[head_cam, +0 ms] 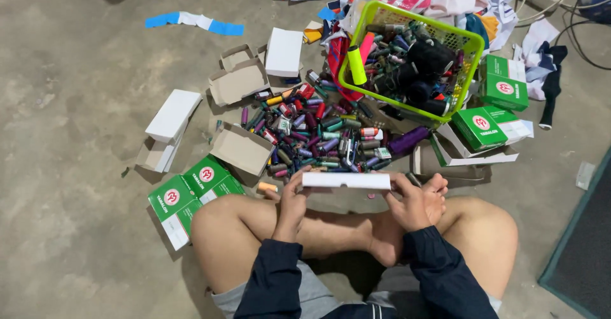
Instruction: The person sits on the floor and organizes colorful thread spools into small cardboard boxes. They pick up spools from a large pile and a green basket, place them into the boxes, and occasionally close the boxes. The person also handles a green box labeled 'YAMALON' and a purple thread spool.
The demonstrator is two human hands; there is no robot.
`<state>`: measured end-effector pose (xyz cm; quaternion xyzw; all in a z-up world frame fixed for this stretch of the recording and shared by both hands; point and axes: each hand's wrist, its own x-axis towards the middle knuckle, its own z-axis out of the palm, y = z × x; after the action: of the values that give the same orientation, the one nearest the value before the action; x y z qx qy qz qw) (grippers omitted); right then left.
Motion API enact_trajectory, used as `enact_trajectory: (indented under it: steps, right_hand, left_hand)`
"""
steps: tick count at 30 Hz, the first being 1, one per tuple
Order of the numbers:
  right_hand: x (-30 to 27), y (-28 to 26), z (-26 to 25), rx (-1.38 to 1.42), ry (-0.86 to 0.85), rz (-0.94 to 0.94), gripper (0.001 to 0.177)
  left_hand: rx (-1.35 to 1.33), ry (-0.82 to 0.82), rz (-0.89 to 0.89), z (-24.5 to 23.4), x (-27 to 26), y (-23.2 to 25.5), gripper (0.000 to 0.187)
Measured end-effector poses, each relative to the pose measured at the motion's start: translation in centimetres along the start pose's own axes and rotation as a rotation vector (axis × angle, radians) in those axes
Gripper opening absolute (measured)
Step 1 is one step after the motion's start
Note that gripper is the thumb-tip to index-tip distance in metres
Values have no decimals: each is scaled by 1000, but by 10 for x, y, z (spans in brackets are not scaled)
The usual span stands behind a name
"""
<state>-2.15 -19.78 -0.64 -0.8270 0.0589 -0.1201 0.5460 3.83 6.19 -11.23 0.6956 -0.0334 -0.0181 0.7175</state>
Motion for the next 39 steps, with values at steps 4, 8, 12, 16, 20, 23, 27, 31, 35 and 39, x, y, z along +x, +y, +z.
enact_trajectory:
  steps: [4, 8, 12, 16, 20, 23, 27, 31, 35, 39]
  right_hand:
    - [1, 10, -4, -124, 17, -247, 29]
    - [3, 21, -5, -773, 158, 320, 28]
    - [7, 14, -20, -635, -28, 532, 59]
    - [9, -12, -18, -716, -101, 606, 63]
    - [7, 15, -7, 58, 28, 78, 65]
    - [12, 28, 3, -8, 76, 82, 53]
    - [15, 63, 22, -363, 9, 61, 34]
    - [21, 78, 26, -441, -84, 57, 29]
    - [21, 69, 26, -585, -183, 113, 28]
    - [27, 34, 23, -722, -302, 208, 27]
  left_hand:
    - [67, -36, 45, 6, 0, -2, 39]
    - [5, -64, -88, 12, 1, 17, 25]
    - [-17, -96, -322, 14, -3, 15, 12]
    - [53, -77, -304, 6, 4, -28, 15]
    - [332, -63, -260, -1, 8, 44, 18]
    - [706, -192, -392, -22, 22, 22, 37]
    - [1153, -282, -446, -27, 36, 40, 33]
    - [1259, -223, -507, -35, 54, 11, 34]
    - [1094, -367, -559, -26, 50, 6, 40]
    - [1111, -438, -556, -7, 42, 12, 48]
